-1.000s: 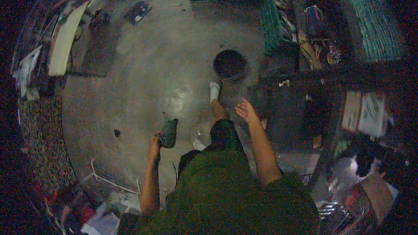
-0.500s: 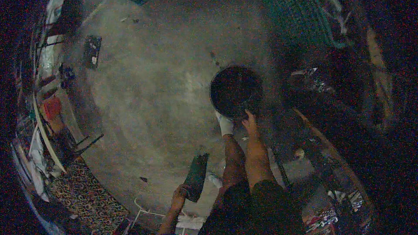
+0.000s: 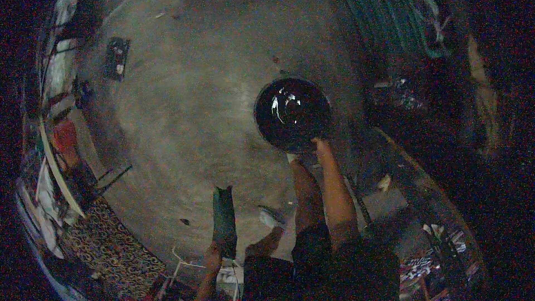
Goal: The person walks to a bathroom, fills a bucket with water using a dipper, washes a cloth, and then wipes the exterior of their sandals while wearing them.
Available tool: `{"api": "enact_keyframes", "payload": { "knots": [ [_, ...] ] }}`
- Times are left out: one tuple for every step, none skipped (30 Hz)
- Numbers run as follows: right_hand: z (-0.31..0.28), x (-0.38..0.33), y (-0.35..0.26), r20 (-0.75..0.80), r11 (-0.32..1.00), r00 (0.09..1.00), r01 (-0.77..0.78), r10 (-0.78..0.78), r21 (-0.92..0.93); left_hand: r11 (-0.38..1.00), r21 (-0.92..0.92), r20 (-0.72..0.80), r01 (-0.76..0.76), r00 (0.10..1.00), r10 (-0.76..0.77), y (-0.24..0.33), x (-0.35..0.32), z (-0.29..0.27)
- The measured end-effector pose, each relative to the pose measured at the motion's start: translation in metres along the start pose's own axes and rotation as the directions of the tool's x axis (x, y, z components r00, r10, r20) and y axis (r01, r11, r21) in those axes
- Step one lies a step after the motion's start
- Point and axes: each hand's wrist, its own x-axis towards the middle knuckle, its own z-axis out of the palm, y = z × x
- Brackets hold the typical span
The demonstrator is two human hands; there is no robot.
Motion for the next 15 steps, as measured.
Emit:
{"api": "enact_keyframes", "payload": {
  "knots": [
    [0.008,-0.026,-0.012,-0.087,0.995,0.995,-0.059,0.053,-0.075,0.995,-0.098,-0.03,0.03,0.999,-0.033,0.001,-0.015,-0.015],
    [0.011,-0.053,-0.009,0.006,0.996,1.0,0.023,-0.022,-0.09,0.978,-0.2,-0.061,0.059,0.995,-0.073,-0.003,-0.03,-0.029],
    [0.007,-0.073,-0.004,0.1,0.99,0.99,0.11,-0.1,-0.093,0.981,-0.19,-0.089,0.044,0.994,-0.062,-0.011,-0.036,-0.043],
    [0.013,-0.098,-0.001,0.132,0.978,0.985,0.132,-0.111,-0.164,0.981,-0.188,-0.133,0.046,0.988,-0.072,-0.033,-0.051,-0.06],
    [0.03,-0.125,-0.011,0.16,0.929,0.976,0.192,-0.147,-0.316,0.983,-0.18,-0.169,0.043,0.983,-0.074,-0.055,-0.063,-0.077],
    [0.046,-0.153,-0.021,0.185,0.854,0.966,0.245,-0.178,-0.459,0.977,-0.207,-0.203,0.053,0.975,-0.096,-0.075,-0.068,-0.085],
    [0.06,-0.179,-0.028,0.205,0.771,0.959,0.279,-0.194,-0.573,0.969,-0.236,-0.224,0.078,0.966,-0.133,-0.09,-0.073,-0.094],
    [0.07,-0.202,-0.018,0.252,0.716,0.909,0.418,-0.333,-0.559,0.954,-0.283,-0.239,0.102,0.956,-0.173,-0.107,-0.083,-0.101],
    [0.083,-0.231,-0.013,0.293,0.624,0.821,0.565,-0.49,-0.54,0.933,-0.347,-0.267,0.094,0.944,-0.194,-0.126,-0.091,-0.108],
    [0.09,-0.25,-0.006,0.211,0.619,0.798,0.578,-0.564,-0.532,0.908,-0.411,-0.289,0.076,0.934,-0.209,-0.14,-0.097,-0.115],
    [0.104,-0.268,-0.003,0.139,0.613,0.765,0.597,-0.629,-0.517,0.873,-0.484,-0.309,0.062,0.921,-0.237,-0.155,-0.106,-0.124],
    [0.112,-0.28,0.003,0.269,0.467,0.739,0.62,-0.618,-0.631,0.841,-0.54,-0.336,0.045,0.904,-0.265,-0.171,-0.116,-0.128],
    [0.132,-0.273,0.003,0.405,0.304,0.715,0.641,-0.57,-0.705,0.793,-0.609,-0.378,0.014,0.874,-0.305,-0.178,-0.128,-0.142],
    [0.142,-0.274,-0.007,0.494,0.111,0.711,0.618,-0.501,-0.778,0.746,-0.666,-0.387,-0.005,0.857,-0.341,-0.179,-0.139,-0.155],
    [0.169,-0.327,-0.01,0.491,0.231,0.733,0.64,-0.471,-0.733,0.686,-0.727,-0.39,-0.011,0.83,-0.4,-0.185,-0.156,-0.167]
  ]
}}
